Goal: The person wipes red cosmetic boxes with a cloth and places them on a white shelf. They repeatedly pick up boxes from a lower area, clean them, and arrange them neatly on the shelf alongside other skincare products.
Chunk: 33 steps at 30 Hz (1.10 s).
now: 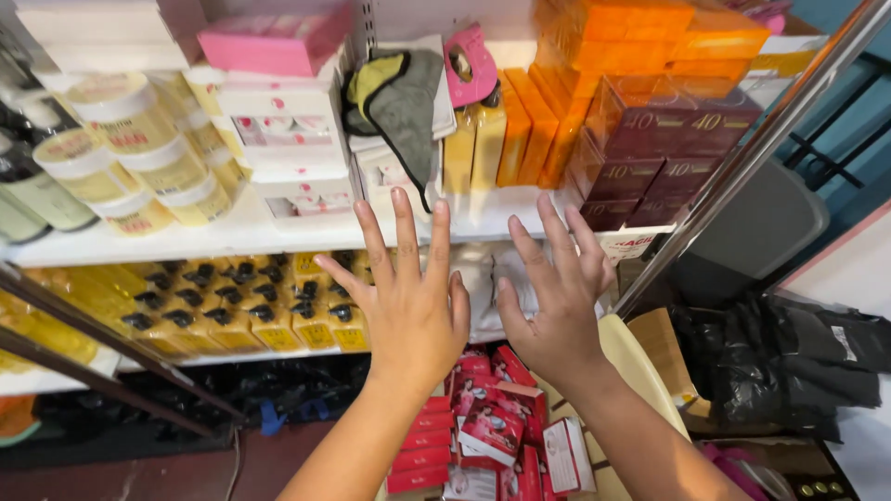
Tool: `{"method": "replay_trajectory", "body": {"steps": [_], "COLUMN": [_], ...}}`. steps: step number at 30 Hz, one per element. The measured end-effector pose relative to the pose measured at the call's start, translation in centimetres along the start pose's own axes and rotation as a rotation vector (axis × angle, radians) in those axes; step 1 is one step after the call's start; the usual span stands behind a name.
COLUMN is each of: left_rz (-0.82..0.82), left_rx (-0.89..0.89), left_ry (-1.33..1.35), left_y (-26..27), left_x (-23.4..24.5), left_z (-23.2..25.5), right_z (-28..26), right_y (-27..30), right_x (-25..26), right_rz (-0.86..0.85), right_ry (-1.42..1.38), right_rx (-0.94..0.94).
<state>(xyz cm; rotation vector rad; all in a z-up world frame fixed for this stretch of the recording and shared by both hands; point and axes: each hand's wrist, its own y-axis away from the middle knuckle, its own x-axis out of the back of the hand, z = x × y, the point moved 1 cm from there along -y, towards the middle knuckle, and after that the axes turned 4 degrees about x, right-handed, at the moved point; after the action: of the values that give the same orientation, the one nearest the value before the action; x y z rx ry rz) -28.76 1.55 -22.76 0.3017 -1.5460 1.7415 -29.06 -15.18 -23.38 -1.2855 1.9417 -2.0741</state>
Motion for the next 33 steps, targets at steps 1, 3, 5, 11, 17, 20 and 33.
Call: {"method": "replay_trajectory", "body": {"steps": [1, 3, 5, 11, 17, 20, 33], "left_rz": [-0.01, -0.014, -0.013, -0.059, -0.123, -0.129, -0.4], "left_rx": [0.014, 0.044, 0.062, 0.119, 0.102, 0.084, 0.114], "left_ry": [-0.005, -0.035, -0.039, -0.062, -0.154, -0.17, -0.09], "left_y": [0.7, 1.7, 3.2, 8.0, 11.3, 12.7, 20.8], "left_x": [-0.4, -1.3, -2.4, -6.1, -8.9, -10.5, -18.9], "left_z": [0.3, 0.7, 1.0, 0.9, -2.3, -4.6, -11.6], "right_z": [0.2, 0.7, 1.1, 2.3, 2.0, 1.5, 1.0], "right_y": [0.6, 1.7, 3.1, 7.0, 11.2, 13.5, 25.7], "right_x": [0.0, -0.2, -0.2, -1.5, -5.4, -8.4, -23.3], "right_rz": [-0.015, -0.061, -0.077, -0.14, -0.17, -0.198, -0.335], "right_ry": [-0.011, -0.051, -0.084, -0.16, -0.281, -0.314, -0.269], "right_rx": [0.0, -0.019, 0.003, -0.004, -0.062, -0.103, -0.148]}}
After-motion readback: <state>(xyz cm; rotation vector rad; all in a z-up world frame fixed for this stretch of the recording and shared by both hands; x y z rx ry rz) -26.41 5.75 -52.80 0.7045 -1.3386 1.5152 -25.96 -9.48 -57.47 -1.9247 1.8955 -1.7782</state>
